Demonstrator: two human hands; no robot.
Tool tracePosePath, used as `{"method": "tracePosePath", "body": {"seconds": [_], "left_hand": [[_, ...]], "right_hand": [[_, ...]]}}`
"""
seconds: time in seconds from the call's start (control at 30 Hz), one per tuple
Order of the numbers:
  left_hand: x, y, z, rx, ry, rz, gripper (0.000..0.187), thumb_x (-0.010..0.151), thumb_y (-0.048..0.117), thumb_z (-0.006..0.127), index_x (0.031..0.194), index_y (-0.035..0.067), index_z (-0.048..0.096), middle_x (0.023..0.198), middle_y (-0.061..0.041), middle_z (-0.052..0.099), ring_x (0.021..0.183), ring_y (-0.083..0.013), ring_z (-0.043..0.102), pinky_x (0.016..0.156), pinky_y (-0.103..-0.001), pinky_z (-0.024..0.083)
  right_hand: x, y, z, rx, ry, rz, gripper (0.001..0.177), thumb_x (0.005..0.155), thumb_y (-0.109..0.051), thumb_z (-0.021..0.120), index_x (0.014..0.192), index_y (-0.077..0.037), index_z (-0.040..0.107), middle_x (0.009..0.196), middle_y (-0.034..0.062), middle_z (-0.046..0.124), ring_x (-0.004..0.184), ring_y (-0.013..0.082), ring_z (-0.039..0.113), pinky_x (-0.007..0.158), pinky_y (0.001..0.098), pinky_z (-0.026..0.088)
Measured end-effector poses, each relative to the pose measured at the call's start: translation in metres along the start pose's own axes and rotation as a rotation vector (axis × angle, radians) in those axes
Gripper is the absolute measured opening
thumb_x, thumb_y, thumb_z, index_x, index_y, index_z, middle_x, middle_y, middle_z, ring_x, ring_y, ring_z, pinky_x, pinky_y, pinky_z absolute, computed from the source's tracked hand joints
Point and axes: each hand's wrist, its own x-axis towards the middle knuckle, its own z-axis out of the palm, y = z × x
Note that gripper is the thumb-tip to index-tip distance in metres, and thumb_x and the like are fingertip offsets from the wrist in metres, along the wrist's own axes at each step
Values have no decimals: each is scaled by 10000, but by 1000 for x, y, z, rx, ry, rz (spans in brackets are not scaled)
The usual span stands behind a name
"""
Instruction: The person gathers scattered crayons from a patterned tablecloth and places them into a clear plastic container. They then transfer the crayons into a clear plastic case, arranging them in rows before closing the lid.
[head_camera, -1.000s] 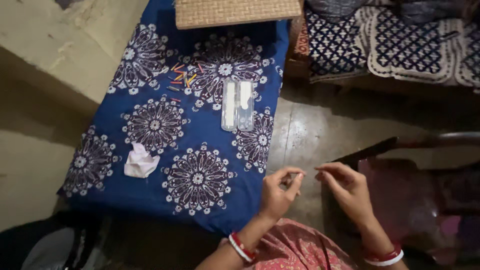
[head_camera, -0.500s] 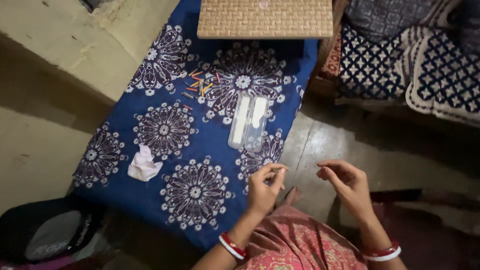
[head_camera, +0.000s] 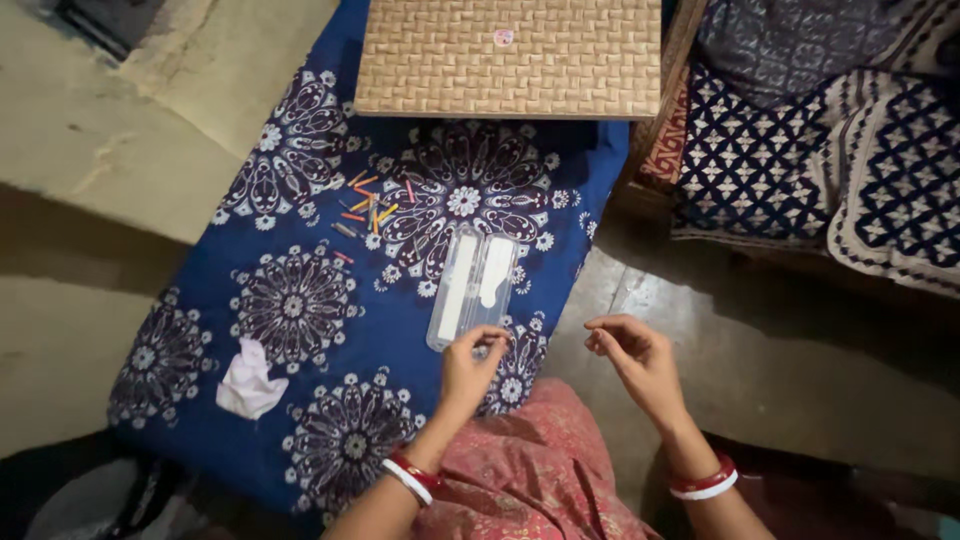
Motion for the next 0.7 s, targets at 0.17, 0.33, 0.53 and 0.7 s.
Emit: {"method": "tracePosePath", "body": {"seconds": [0.17, 0.33, 0.53, 0.7], "left_hand": [[47, -128, -13, 199, -66, 59, 174, 809, 79, 746, 981, 66, 765, 976, -107, 764, 936, -238, 733, 861, -322, 552], [102, -310, -36, 248, -96, -83, 224, 773, 115, 753, 995, 118, 785, 1013, -104, 771, 980, -269, 706, 889, -366, 547], [129, -447, -43, 334, -200, -6, 332, 748, 118, 775, 1079, 116, 768, 1065, -138, 745, 1029, -328, 671, 927, -419, 535], [113, -449, -46, 140, -285, -164, 344, 782, 125, 721, 1122, 81, 734, 1180, -172, 650, 1045, -327, 690, 886, -378, 608]], "right_hand": [[64, 78, 20, -32, -17, 38, 176, 992, -78, 637, 1103, 4, 746, 895, 59, 742, 821, 111, 667, 751, 260, 543], [123, 172, 68, -140, -44, 162, 214, 949, -130, 639, 1116, -29, 726, 919, 36, 779, 851, 91, 718, 753, 240, 561], [117, 310, 124, -409, -81, 660, 353, 910, -196, 734, 1250, -109, 705, 966, 183, 760, 731, 237, 662, 685, 383, 518], [86, 386, 140, -483, -47, 329, 349, 869, -220, 757, 1180, -61, 744, 1051, 84, 781, 943, 196, 730, 827, 335, 573]]}}
